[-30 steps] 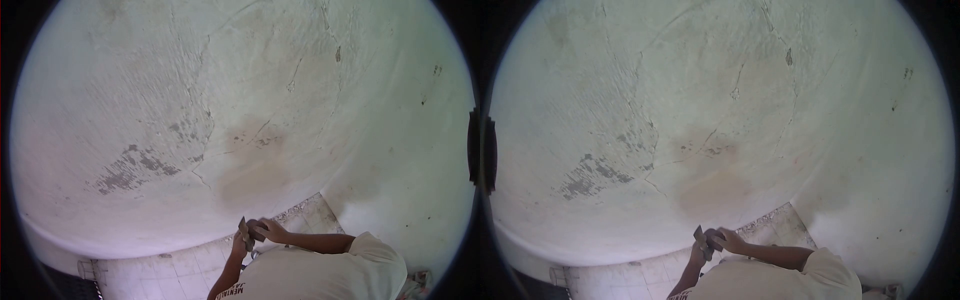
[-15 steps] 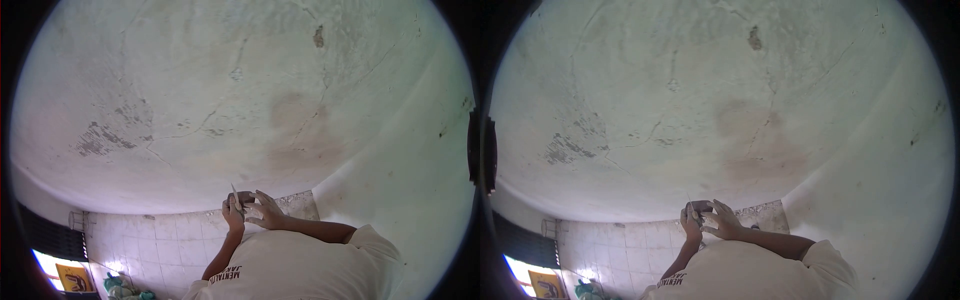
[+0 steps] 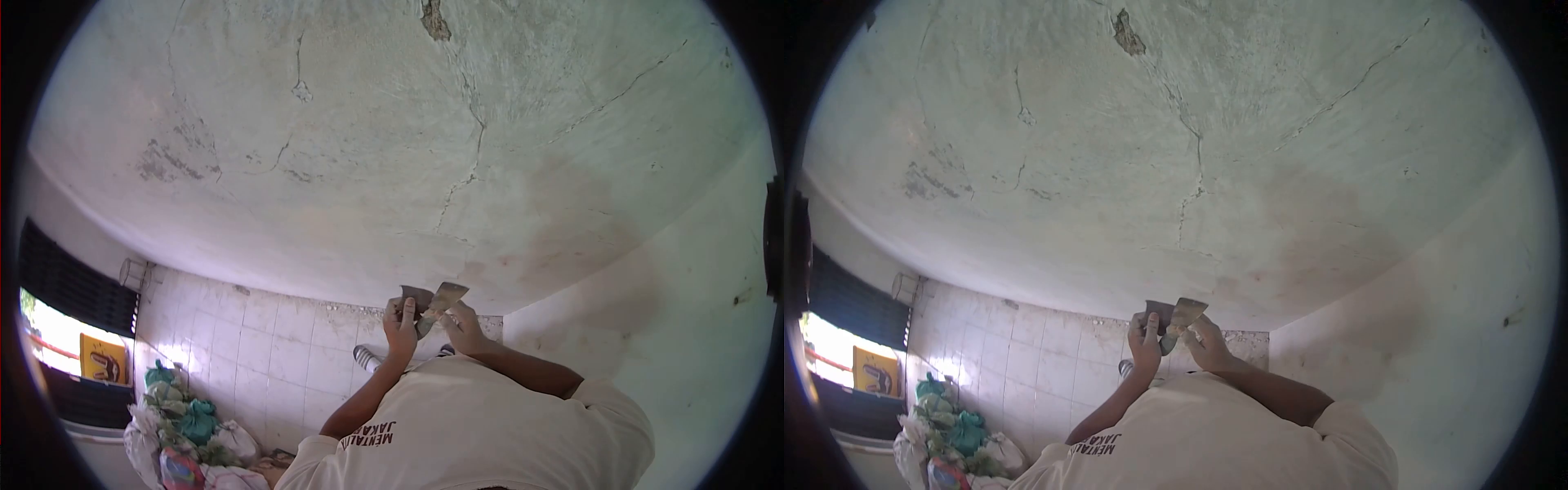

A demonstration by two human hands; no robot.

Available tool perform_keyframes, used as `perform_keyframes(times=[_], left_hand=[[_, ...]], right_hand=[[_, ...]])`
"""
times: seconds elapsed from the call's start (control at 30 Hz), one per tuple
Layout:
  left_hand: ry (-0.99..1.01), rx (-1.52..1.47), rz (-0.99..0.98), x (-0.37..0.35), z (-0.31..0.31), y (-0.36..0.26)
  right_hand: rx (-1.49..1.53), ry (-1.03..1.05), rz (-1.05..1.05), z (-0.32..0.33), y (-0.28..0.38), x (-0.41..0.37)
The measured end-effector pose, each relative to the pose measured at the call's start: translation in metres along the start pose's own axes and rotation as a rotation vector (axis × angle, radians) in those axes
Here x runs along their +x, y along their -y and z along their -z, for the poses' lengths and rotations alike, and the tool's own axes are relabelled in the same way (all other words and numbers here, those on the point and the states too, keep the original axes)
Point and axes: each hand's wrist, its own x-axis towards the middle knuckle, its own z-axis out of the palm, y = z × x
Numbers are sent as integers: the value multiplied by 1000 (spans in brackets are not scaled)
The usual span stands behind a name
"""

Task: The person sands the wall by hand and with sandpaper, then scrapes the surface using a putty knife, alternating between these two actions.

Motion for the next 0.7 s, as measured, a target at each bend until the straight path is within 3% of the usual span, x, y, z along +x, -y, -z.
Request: perform_keyframes(times=[0.1,0.23,0.33,0.47,0.7], left_hand=[[-102,-55,-42,-2,8,4],[-213,-6,-63,-8,34,13],[-305,103,-20,-17,44,11],[-310,24,-26,-24,48,18],[-290,20,-24,-19,38,10]], right_hand=[[328,-35,-268,10,-4,1],[718,-228,-363,14,-1,6],[698,-220,-346,14,-2,9],[567,-121,-330,11,-3,14],[504,-176,-251,3,20,47]])
